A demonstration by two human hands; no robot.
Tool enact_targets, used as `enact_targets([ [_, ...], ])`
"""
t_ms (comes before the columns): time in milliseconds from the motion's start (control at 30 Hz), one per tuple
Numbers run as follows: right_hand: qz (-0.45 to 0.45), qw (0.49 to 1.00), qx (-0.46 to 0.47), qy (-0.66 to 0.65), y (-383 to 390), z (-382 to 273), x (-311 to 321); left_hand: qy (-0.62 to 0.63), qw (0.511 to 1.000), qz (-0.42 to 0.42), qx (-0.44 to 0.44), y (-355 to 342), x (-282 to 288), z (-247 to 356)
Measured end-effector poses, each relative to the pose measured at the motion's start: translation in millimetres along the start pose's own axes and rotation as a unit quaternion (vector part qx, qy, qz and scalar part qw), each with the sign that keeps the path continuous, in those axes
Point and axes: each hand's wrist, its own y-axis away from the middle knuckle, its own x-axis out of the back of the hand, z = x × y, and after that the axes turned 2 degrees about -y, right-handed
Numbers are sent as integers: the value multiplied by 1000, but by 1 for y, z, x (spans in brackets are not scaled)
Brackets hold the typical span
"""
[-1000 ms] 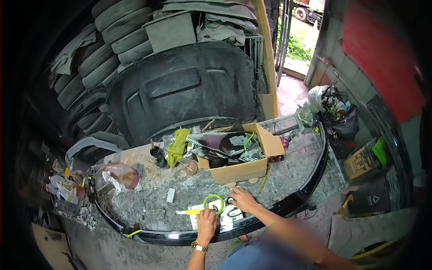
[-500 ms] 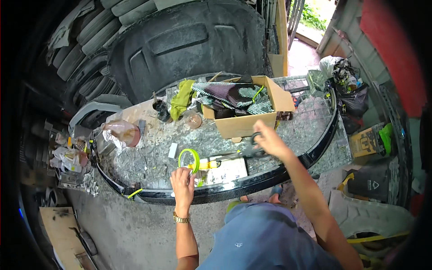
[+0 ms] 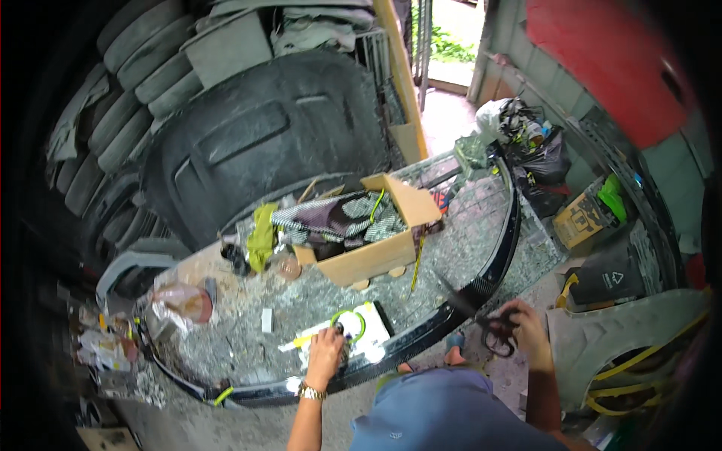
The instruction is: The person cuts carbon fiber fabric with scissors, fits the piece onto an automotive component by hand, and applies heat to the part using a heat gun.
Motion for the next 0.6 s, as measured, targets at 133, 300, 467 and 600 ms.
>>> enact_targets([
  [133, -23, 956, 164, 243, 32, 13, 28, 32, 999, -4, -18, -13, 25, 17],
  [300, -146, 978, 1, -147, 59, 28, 51, 125, 988, 78, 35, -66, 42, 6],
  [467, -167, 969, -2, -182, 43, 44, 33, 250, 938, 212, 113, -175, 46, -5],
  [600, -305, 902, 37, -303, 16, 37, 40, 66, 969, 200, 132, -222, 16, -14],
])
